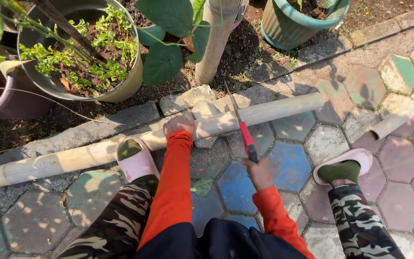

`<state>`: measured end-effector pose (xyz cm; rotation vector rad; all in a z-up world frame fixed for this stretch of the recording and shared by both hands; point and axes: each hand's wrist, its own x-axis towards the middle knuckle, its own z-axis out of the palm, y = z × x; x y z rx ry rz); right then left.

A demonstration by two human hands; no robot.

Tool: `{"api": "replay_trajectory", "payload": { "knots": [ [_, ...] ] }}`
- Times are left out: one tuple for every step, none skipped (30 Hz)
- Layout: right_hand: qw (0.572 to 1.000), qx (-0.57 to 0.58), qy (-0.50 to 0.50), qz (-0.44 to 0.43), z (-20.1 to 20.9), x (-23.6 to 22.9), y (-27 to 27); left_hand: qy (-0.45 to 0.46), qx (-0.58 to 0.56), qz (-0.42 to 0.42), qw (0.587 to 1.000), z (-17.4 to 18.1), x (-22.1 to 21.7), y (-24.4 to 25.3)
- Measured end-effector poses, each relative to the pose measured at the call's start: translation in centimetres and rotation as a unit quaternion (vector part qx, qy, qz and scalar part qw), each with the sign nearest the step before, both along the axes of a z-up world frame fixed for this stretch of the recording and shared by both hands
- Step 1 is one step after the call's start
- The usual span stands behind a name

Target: Sawing a plastic pipe with a hand saw.

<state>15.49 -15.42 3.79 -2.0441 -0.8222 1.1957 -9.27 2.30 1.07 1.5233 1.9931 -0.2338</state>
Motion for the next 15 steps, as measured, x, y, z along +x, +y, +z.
{"api": "replay_trajectory", "payload": {
  "knots": [
    [1.0,0.012,0.0,-0.001,-1.5,0.6,1.2,0.0,0.012,-0.001,1.0,-0.8,0.1,0.9],
    [0.999,-0.003,0.043,-0.023,-2.9,1.0,2.5,0.0,0.017,-0.001,1.0,-1.6,0.1,1.9],
    [0.995,-0.028,0.085,-0.04,-4.2,1.5,3.0,0.0,0.013,0.003,1.0,-2.6,0.0,1.9],
    [0.995,-0.025,0.084,-0.036,-2.4,2.0,2.9,0.0,0.015,0.007,1.0,-2.2,0.0,1.9],
    [0.993,-0.024,0.115,-0.028,-0.7,2.4,1.6,-0.005,0.008,0.008,1.0,-2.2,0.1,1.0],
    [0.989,-0.023,0.145,-0.021,0.9,2.8,0.5,-0.011,0.0,0.009,1.0,-2.2,0.2,0.2],
    [0.989,-0.017,0.148,-0.018,1.2,2.6,-0.1,-0.008,0.006,0.012,1.0,-1.4,-0.1,1.4],
    [0.994,-0.028,0.108,-0.016,1.4,2.4,-0.6,0.0,0.02,0.012,1.0,-0.7,-0.3,2.7],
    [0.996,-0.058,0.066,-0.019,2.1,2.5,-3.4,0.005,0.016,0.008,1.0,-0.5,0.0,1.7],
    [0.995,-0.07,0.065,-0.021,1.2,2.3,-3.2,0.005,0.003,0.006,1.0,-0.9,0.3,0.6],
    [0.999,-0.041,0.034,-0.011,-0.2,1.6,-2.1,0.015,0.012,0.006,1.0,-1.0,0.1,0.7],
    [1.0,-0.012,0.003,0.0,-1.3,0.9,-1.0,0.025,0.021,0.005,0.999,-0.8,-0.1,0.6],
    [1.0,-0.008,0.003,-0.007,-1.5,0.7,0.7,0.025,0.025,-0.002,0.999,-1.2,0.0,1.2],
    [1.0,-0.008,0.004,-0.011,-1.6,0.6,2.3,0.019,0.038,0.0,0.999,-1.5,0.1,1.7],
    [1.0,-0.011,0.005,-0.008,-1.6,0.5,3.7,0.013,0.047,0.01,0.999,-1.9,0.1,1.5]
  ]
}}
